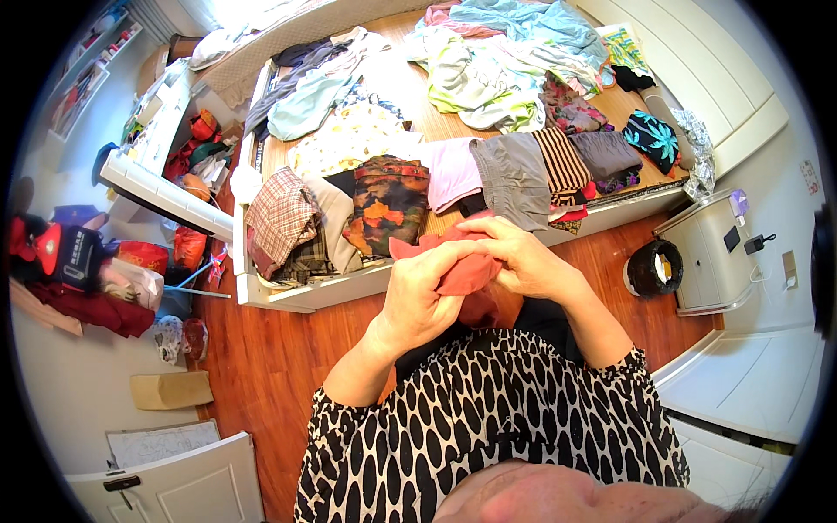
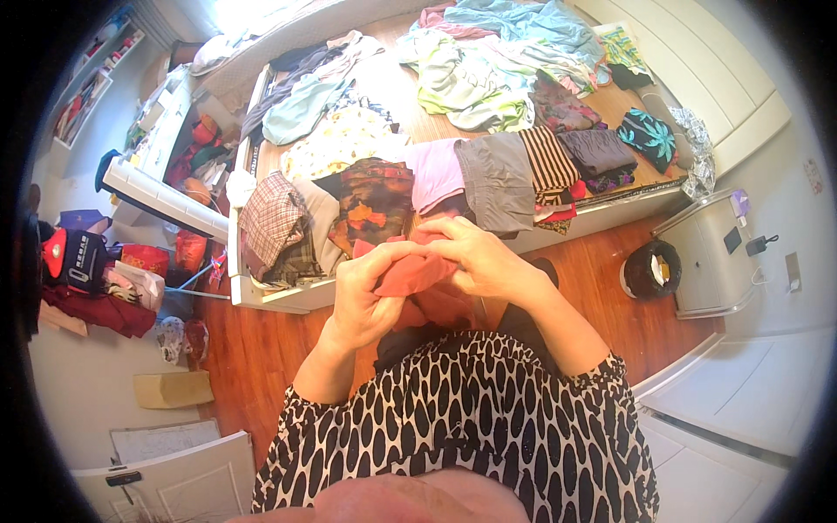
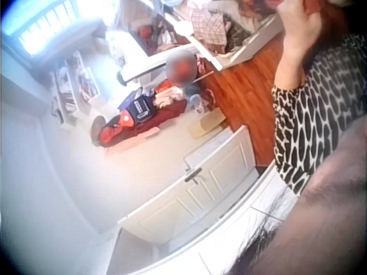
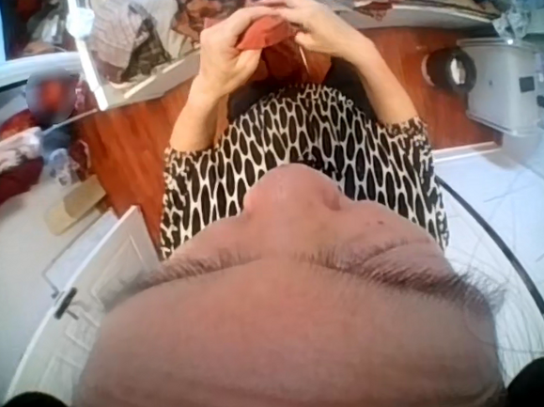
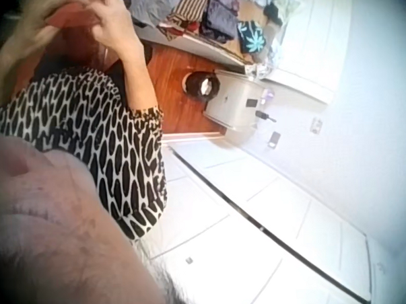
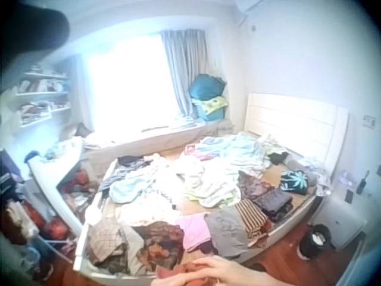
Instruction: The person folds multiple pieces of clothing, including grey and red tops and a white patterned garment, from a pile on the bed.
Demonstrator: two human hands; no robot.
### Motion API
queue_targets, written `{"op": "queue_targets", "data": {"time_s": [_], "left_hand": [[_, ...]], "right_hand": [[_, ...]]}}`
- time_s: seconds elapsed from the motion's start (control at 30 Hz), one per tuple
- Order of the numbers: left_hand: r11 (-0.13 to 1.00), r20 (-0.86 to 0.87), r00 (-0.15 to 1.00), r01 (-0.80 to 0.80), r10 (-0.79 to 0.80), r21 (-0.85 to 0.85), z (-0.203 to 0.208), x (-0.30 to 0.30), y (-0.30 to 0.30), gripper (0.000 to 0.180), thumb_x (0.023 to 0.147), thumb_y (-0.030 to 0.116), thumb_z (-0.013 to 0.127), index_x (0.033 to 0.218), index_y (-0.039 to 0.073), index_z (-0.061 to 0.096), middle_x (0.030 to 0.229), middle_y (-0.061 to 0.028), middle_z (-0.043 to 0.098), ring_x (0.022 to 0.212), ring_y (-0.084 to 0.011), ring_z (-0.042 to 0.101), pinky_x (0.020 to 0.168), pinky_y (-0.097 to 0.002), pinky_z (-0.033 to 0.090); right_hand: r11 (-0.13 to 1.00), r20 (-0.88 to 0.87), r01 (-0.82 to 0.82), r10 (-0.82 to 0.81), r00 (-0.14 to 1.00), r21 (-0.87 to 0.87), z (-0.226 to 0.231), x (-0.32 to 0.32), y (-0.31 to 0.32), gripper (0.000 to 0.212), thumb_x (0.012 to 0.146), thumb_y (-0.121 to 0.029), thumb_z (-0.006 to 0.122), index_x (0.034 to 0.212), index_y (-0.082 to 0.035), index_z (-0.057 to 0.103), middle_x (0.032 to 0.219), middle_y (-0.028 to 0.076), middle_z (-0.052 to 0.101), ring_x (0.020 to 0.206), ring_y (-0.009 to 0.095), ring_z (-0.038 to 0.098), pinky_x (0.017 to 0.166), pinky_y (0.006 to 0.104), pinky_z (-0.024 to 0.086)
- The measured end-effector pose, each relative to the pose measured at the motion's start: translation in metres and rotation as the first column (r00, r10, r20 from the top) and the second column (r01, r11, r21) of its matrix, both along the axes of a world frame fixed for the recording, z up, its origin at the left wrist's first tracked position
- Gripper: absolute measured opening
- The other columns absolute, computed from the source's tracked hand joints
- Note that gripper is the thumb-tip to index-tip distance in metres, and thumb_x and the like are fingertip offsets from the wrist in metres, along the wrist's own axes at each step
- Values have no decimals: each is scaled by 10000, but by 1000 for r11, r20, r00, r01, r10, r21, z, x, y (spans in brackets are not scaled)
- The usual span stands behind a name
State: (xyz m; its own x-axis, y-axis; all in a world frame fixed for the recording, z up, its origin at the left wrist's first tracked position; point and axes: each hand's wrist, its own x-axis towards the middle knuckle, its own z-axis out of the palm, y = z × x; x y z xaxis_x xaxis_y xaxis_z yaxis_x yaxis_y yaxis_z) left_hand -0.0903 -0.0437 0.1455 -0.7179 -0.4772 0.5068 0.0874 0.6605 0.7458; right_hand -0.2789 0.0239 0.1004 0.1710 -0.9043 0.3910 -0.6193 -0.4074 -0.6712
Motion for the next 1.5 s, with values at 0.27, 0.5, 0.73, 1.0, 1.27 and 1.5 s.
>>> {"op": "queue_targets", "data": {"time_s": [0.27, 0.5, 0.73, 1.0, 1.27, 1.5], "left_hand": [[997, 59, 996, -74, 73, 8, -9, 20, -11, 260, 782, -44, 605, 1039, -15, 625, 889, -119, 679, 767, -185, 659, 711, -268, 505], [740, 140, 835, 379, -533, 556, -27, 22, -14, 421, 846, 167, 693, 1194, -16, 543, 1064, -46, 618, 1010, -109, 539, 848, -271, 455], [577, 155, 742, 353, -652, 737, -87, 20, -25, 235, 996, 208, 481, 976, 8, 602, 839, 52, 530, 772, -52, 437, 694, -243, 404], [873, 544, 688, 315, -480, 371, -81, 6, -15, 197, 874, 157, 620, 772, 7, 543, 708, -93, 550, 634, -191, 505, 604, -310, 424], [966, 294, 954, 19, 60, -259, -79, 10, -19, 229, 727, 75, 645, 946, 27, 601, 853, -170, 638, 810, -332, 628, 705, -407, 496], [880, -234, 955, -263, 181, -395, -63, 29, -26, 294, 667, 45, 669, 959, 18, 643, 825, -123, 656, 723, -300, 637, 657, -364, 502]], "right_hand": [[946, 180, 305, -283, 942, -109, 12, -28, 4, 357, 699, 115, 464, 1000, 9, 626, 896, 174, 641, 859, 312, 634, 771, 333, 488], [821, 242, 511, -457, 856, -256, 28, -21, 15, 305, 744, 93, 527, 1014, 1, 634, 846, 136, 668, 782, 240, 655, 735, 296, 496], [788, 259, 520, -454, 853, -330, 40, -25, 23, 318, 734, 76, 584, 1037, -2, 643, 833, 104, 678, 767, 198, 655, 703, 284, 496], [817, 155, 410, -381, 912, -405, 49, -13, 31, 277, 758, 28, 620, 1033, 0, 640, 798, 92, 676, 731, 203, 660, 672, 293, 504], [724, 256, 545, -482, 838, -423, 46, -28, 41, 270, 771, 32, 601, 1037, 23, 645, 821, 109, 672, 758, 175, 654, 718, 276, 493], [669, 413, 599, -442, 796, -439, 59, -23, 54, 247, 833, -40, 619, 1055, 69, 623, 859, 114, 678, 784, 178, 652, 742, 278, 502]]}}
